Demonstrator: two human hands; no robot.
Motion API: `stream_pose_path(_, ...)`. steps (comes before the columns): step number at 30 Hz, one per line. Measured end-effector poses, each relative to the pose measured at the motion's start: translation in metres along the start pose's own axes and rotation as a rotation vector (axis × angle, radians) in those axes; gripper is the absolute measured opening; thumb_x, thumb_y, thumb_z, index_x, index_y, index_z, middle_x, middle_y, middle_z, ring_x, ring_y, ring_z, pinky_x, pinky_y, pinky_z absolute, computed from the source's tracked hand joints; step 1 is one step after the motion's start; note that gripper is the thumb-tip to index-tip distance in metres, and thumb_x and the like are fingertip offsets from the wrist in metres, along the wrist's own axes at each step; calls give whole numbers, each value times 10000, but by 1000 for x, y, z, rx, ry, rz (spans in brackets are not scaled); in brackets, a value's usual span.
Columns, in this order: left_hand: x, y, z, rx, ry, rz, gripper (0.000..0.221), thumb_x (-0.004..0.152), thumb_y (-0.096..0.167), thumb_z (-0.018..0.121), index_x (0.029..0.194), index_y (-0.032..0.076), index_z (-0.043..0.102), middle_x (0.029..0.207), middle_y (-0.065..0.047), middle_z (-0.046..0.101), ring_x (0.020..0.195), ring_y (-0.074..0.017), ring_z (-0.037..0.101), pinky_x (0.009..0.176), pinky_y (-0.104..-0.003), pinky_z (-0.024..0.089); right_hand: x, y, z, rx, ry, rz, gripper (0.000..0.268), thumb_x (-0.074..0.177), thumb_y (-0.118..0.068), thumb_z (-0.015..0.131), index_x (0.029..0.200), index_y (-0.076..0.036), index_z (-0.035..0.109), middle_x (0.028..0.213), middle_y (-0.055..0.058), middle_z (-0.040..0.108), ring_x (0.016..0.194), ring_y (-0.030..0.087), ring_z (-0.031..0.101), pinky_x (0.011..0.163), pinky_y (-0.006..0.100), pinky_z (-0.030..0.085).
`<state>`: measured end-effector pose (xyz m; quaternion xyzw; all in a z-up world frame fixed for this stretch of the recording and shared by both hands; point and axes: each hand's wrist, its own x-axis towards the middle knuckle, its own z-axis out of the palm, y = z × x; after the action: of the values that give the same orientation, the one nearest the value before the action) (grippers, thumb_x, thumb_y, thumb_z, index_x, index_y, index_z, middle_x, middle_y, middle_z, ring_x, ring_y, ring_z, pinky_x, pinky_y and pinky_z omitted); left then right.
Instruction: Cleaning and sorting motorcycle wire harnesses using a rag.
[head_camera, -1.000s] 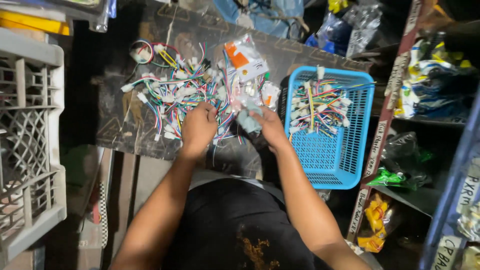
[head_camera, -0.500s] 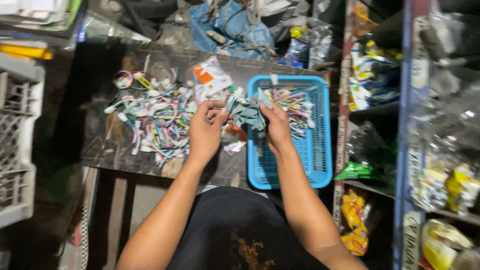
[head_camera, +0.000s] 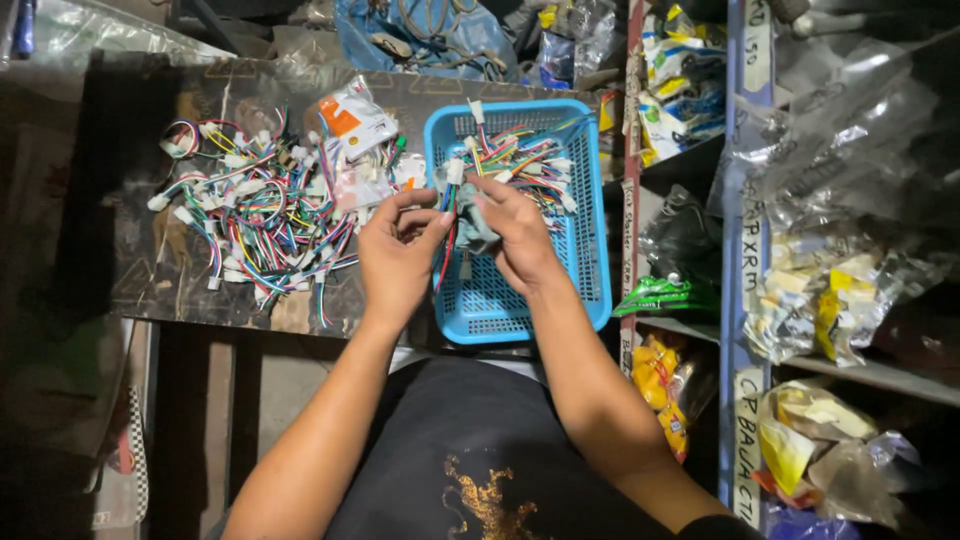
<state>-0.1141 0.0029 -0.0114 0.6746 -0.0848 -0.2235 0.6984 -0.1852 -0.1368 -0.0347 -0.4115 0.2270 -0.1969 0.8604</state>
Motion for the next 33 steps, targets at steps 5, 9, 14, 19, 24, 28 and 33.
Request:
stream_pose_path(5,1,6,-4,293,4,168,268,856,168,821,1086,165,683,809,-22,767,665,-120,675,668,-258,564,4,4,2,-180,35,-2,307,894,-153,787,1143,15,722,852,79,757,728,104,726,677,256,616)
stream_pose_path(9,24,4,-24,415,104,404,211,851,194,799,997,114,670,729,-93,640,655,-247,612,606,-360,481,8,6,14,-405,71,-81,212,928,-230,755,1032,-46,741,715,-21,678,630,11,629,550,189,525)
stream_pose_path(14,56,28,-41,358,-59,421,206,875,205,786,1074,151,771,900,-85,689,785,-251,658,726,-355,536,8,-10,62,-642,-46,-97,162,909,-245,771,954,-90,755,653,-29,636,597,39,567,565,200,483)
stream_pose_path(19,74,28,-58,238,-190,159,136,869,239,832,1005,229,826,896,5,779,817,-104,687,762,-291,557,15,-11,79,-791,-122,-70,202,964,-308,706,854,-144,745,597,-50,595,604,47,522,566,209,447)
stream_pose_path(24,80,47,-62,-148,-133,-154,153,908,201,782,1016,93,795,889,-13,779,790,-40,657,761,-195,546,23,-6,88,-761,-21,-34,208,954,-255,695,822,-111,766,528,41,654,483,84,657,475,182,499)
stream_pose_path(28,105,27,-79,-251,-112,-178,154,956,219,738,1011,81,776,891,-60,777,812,-93,700,743,-273,608,5,-14,106,-860,-5,-64,224,947,-224,670,769,-123,759,485,25,627,529,56,562,521,214,455)
stream_pose_path(33,92,54,-71,-353,-57,-226,286,978,254,699,1125,9,715,938,-77,769,844,-103,684,732,-287,636,2,-10,105,-875,70,-132,196,941,-239,681,793,-160,783,476,-18,615,557,27,508,565,207,460)
